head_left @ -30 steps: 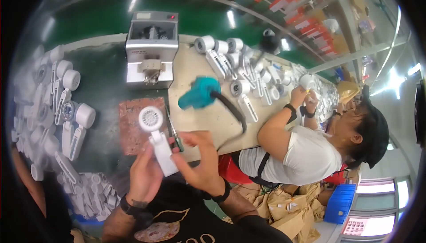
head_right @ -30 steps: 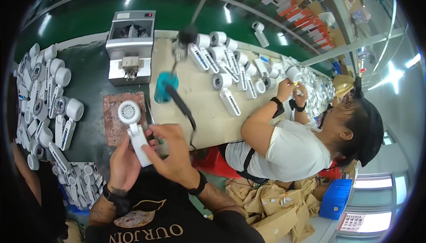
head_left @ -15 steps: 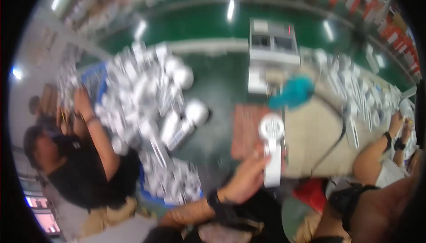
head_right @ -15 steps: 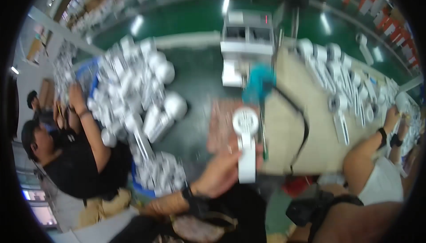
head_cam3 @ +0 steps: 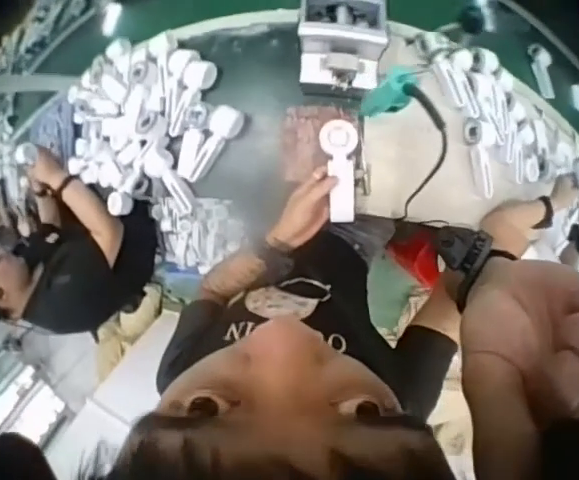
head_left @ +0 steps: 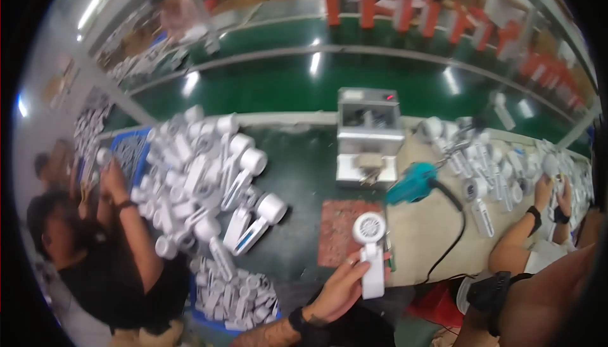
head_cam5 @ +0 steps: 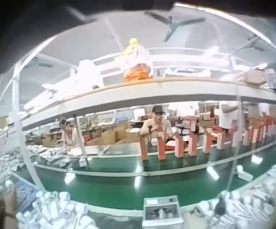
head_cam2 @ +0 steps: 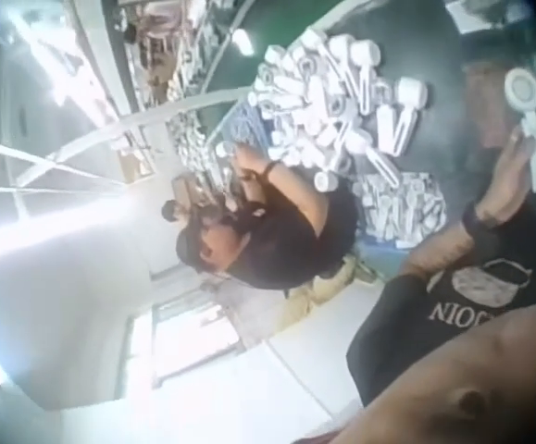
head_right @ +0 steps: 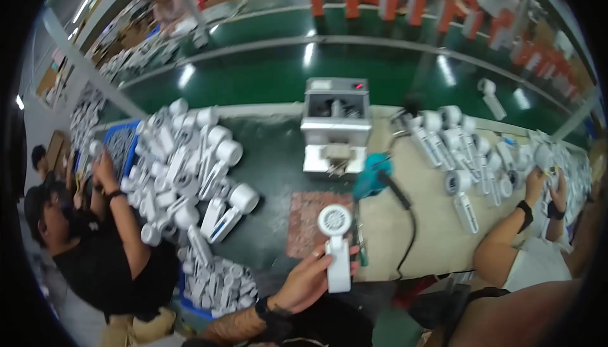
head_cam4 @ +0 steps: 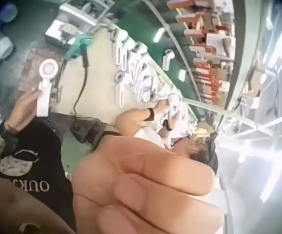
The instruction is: The person picks up a white fan, places it on a block, and uses a power tool to drive a screw into it. They then fit a battery and a cover into the fan and drive another screw into the casing.
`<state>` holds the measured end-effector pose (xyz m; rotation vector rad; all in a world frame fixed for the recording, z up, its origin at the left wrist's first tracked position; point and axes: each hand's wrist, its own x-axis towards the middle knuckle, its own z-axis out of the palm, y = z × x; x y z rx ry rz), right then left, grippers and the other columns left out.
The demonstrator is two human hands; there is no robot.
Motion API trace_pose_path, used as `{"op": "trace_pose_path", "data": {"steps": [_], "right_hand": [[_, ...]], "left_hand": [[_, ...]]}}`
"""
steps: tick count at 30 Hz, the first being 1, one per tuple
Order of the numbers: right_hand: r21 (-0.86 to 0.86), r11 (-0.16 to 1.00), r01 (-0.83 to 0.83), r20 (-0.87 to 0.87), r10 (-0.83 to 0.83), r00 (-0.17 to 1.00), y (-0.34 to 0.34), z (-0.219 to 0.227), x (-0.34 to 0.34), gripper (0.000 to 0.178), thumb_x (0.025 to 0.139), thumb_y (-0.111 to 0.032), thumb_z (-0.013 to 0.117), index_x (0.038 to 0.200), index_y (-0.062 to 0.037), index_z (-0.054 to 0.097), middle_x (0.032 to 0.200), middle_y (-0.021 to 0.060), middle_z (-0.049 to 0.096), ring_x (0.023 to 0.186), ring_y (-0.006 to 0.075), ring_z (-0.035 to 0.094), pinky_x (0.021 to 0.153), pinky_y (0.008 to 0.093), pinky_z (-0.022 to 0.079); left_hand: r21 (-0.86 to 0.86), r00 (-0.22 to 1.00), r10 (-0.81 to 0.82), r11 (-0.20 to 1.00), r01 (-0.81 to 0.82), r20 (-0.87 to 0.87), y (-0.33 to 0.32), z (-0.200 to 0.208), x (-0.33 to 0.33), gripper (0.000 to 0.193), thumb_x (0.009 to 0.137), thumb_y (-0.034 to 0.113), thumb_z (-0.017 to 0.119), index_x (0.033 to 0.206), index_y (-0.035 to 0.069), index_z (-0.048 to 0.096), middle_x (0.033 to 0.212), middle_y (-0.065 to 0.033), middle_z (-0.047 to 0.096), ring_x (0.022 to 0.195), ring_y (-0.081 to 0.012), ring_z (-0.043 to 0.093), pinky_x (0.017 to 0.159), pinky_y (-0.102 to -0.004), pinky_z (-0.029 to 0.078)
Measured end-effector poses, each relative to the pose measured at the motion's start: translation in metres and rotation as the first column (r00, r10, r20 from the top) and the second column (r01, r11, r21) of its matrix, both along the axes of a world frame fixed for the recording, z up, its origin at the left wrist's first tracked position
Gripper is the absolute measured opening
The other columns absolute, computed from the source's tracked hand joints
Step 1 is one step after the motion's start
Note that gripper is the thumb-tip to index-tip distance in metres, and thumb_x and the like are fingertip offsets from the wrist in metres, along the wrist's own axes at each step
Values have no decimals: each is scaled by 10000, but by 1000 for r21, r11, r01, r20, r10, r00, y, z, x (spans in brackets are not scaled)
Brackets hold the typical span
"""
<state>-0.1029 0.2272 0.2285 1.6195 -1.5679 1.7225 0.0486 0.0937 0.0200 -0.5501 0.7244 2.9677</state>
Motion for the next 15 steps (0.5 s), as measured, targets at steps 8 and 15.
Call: {"op": "trace_pose_path", "data": {"steps": [8,15], "right_hand": [[114,993,29,-113,-16,993,30,40,14,460,829,-309,766,1204,-110,589,1120,120,611,783,307,629,625,418,492],[122,991,49,-175,-27,984,19,47,47,438,852,-334,749,1202,-125,590,1154,129,613,774,330,641,603,435,502]], "left_hand": [[-3,997,27,1000,-27,72,-3,4,21,425,1056,151,454,1454,32,365,1472,-202,477,1281,-311,546,1116,-427,419],[85,999,-4,996,1,33,5,3,4,405,1082,212,410,1435,15,386,1453,-207,494,1257,-299,556,1111,-427,419]]}}
